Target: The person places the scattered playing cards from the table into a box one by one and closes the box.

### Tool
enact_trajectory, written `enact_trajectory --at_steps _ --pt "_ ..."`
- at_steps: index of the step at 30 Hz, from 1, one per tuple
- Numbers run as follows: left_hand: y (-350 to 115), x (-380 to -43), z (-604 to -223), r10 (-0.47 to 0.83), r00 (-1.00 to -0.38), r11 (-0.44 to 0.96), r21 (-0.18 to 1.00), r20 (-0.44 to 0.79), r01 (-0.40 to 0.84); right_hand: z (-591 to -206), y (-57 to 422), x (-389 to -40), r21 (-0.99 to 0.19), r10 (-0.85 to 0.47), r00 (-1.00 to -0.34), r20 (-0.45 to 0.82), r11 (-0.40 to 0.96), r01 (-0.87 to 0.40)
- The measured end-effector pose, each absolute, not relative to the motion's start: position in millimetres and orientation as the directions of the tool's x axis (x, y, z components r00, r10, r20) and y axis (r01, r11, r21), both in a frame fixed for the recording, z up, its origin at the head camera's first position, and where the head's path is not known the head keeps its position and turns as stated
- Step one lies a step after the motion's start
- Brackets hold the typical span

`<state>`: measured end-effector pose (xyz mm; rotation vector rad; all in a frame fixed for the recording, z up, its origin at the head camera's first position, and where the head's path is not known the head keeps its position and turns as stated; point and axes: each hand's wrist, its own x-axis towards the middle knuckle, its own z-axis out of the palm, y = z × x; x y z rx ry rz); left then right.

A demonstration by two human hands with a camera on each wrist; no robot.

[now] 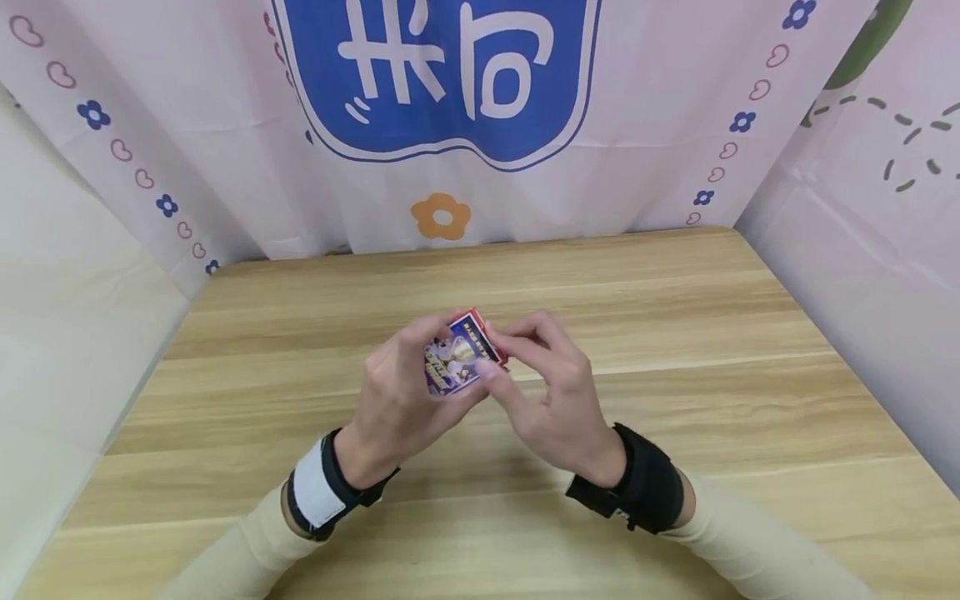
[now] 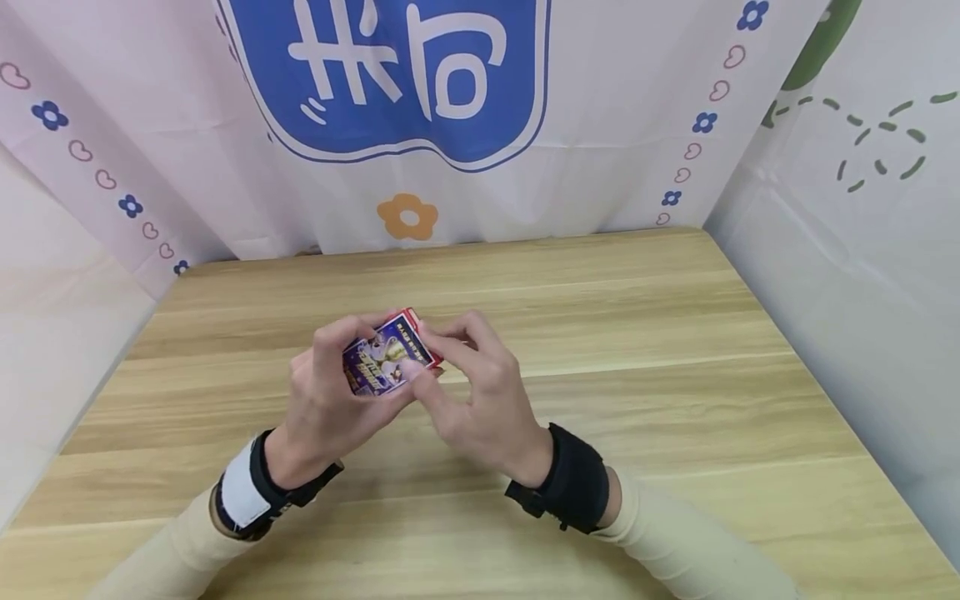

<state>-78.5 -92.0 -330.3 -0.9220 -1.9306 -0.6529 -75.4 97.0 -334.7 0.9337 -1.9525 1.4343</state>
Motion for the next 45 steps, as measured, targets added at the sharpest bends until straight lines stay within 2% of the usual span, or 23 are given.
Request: enact_trajectory --at_steps 4,6,8,10,12,14,16,18,20,23,27,30,33,38,45 --pt "-86.8 -78.8 -336.3 0.299 -0.402 0.599 0.158 0.865 0.785 -341.2 92.7 -71.8 -0.505 -0.302 -0.571 0.764 0.271 -0.819" --pt "-82.2 -80.2 -339.7 0.266 -0.472 0.593 0.243 0.84 0.767 -342.7 90.2 -69.1 -0.436 -0.362 -0.563 0.743 0.375 -0.818" --pt "-78.0 -80.9 -342.1 0.219 -0.58 0.587 0.369 0.785 0.721 -343.7 87.9 -67.9 -0.339 -0.416 -0.561 0.716 0.497 -0.799" --pt "-74.1 -81.7 -343.8 0.17 -0.708 0.572 0.517 0.685 0.637 -345.8 86.8 -68.8 -0.248 -0.449 -0.57 0.688 0.592 -0.766" --pt "-71.9 -80.3 -345.3 0.148 -0.826 0.544 0.653 0.544 0.528 -349.3 87.3 -71.9 -0.236 -0.454 -0.602 0.657 0.634 -0.736" --pt "-71.4 -78.5 -346.8 0.134 -0.909 0.515 0.756 0.394 0.404 -353.1 87.8 -77.3 -0.281 -0.44 -0.642 0.628 0.642 -0.714" --pt "-71.6 -77.3 -348.8 0.135 -0.953 0.489 0.819 0.271 0.302 -355.3 88.8 -82.8 -0.336 -0.433 -0.675 0.597 0.629 -0.701" --pt "-72.0 -77.0 -349.8 0.128 -0.974 0.472 0.852 0.187 0.225 -355.2 90.6 -86.3 -0.347 -0.449 -0.692 0.565 0.632 -0.693" --pt "-71.7 -79.4 -348.5 0.118 -0.983 0.454 0.873 0.14 0.178 -354.0 93.1 -90.4 -0.309 -0.483 -0.69 0.538 0.649 -0.695" --pt "-71.0 -85.8 -345.5 0.138 -0.986 0.436 0.888 0.097 0.148 -352.3 100.5 -101.9 -0.226 -0.541 -0.66 0.521 0.658 -0.718" --pt "-75.5 -96.8 -341.1 0.205 -0.976 0.395 0.907 0.067 0.145 -351.3 120.2 -134.9 -0.256 -0.55 -0.66 0.512 0.636 -0.728" --pt "-88.0 -104.2 -338.6 0.247 -0.963 0.434 0.876 0.107 0.209 -350.6 137.5 -163.5 -0.362 -0.541 -0.722 0.431 0.63 -0.687" --pt "-106.4 -111.9 -338.0 0.278 -0.945 0.562 0.769 0.172 0.305 -351.2 151.9 -194.3 -0.466 -0.562 -0.777 0.285 0.627 -0.624" --pt "-135.0 -126.6 -344.1 0.296 -0.919 0.683 0.615 0.26 0.393 -363.3 166.5 -239.4 -0.565 -0.605 -0.789 0.109 0.615 -0.55" --pt "-158.2 -130.5 -363.7 0.175 -0.919 0.628 0.679 0.352 0.38 -405.1 171.1 -267.7 -0.574 -0.597 -0.801 -0.047 0.672 -0.468"
